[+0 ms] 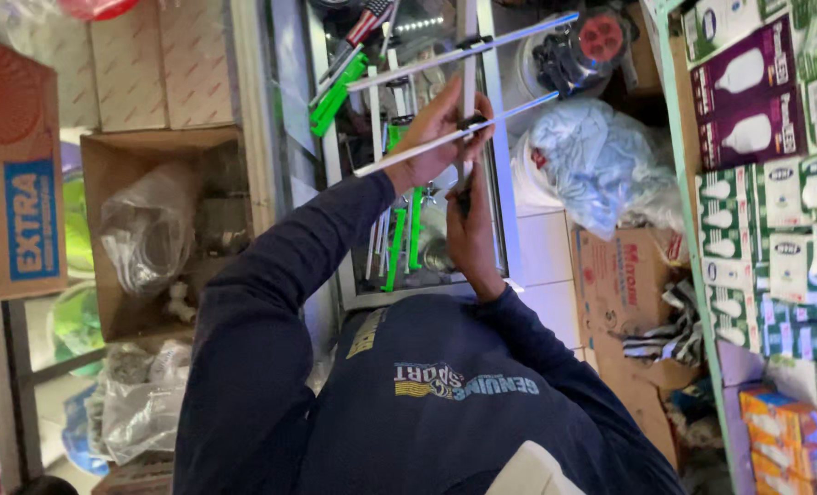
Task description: The person assembles a metal antenna by sliding rods through a central frame and tightening a screw using a screwdriver.
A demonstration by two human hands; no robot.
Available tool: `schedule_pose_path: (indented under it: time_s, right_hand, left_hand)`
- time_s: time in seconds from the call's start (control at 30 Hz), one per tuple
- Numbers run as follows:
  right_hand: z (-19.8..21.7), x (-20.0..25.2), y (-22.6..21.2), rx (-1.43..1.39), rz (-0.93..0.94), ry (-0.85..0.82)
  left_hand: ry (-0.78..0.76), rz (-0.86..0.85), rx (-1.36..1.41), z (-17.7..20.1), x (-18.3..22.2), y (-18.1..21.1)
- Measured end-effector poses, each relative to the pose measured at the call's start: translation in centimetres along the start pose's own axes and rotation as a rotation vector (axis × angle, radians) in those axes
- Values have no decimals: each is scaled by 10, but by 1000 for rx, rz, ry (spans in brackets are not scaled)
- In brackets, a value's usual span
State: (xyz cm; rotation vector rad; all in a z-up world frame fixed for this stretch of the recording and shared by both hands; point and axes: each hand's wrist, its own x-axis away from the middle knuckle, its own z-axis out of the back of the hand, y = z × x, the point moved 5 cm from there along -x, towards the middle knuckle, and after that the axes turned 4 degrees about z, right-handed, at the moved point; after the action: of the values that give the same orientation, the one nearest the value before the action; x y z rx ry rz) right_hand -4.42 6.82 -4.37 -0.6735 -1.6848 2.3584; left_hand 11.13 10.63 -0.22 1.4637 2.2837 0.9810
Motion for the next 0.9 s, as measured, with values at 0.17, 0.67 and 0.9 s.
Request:
schedule_pose_path:
  time_s: [0.17, 0.67, 0.9]
  right_hand:
    - [-6, 5, -11, -15, 118, 37]
    - [86, -52, -43, -576, 142, 278]
    - [76, -102, -74, -953, 143, 165]
  left_hand:
    - [-241, 52, -13, -32, 13, 26]
    - [-374, 76, -44, -35, 36, 82]
    - [-384, 117, 0, -44, 37, 83]
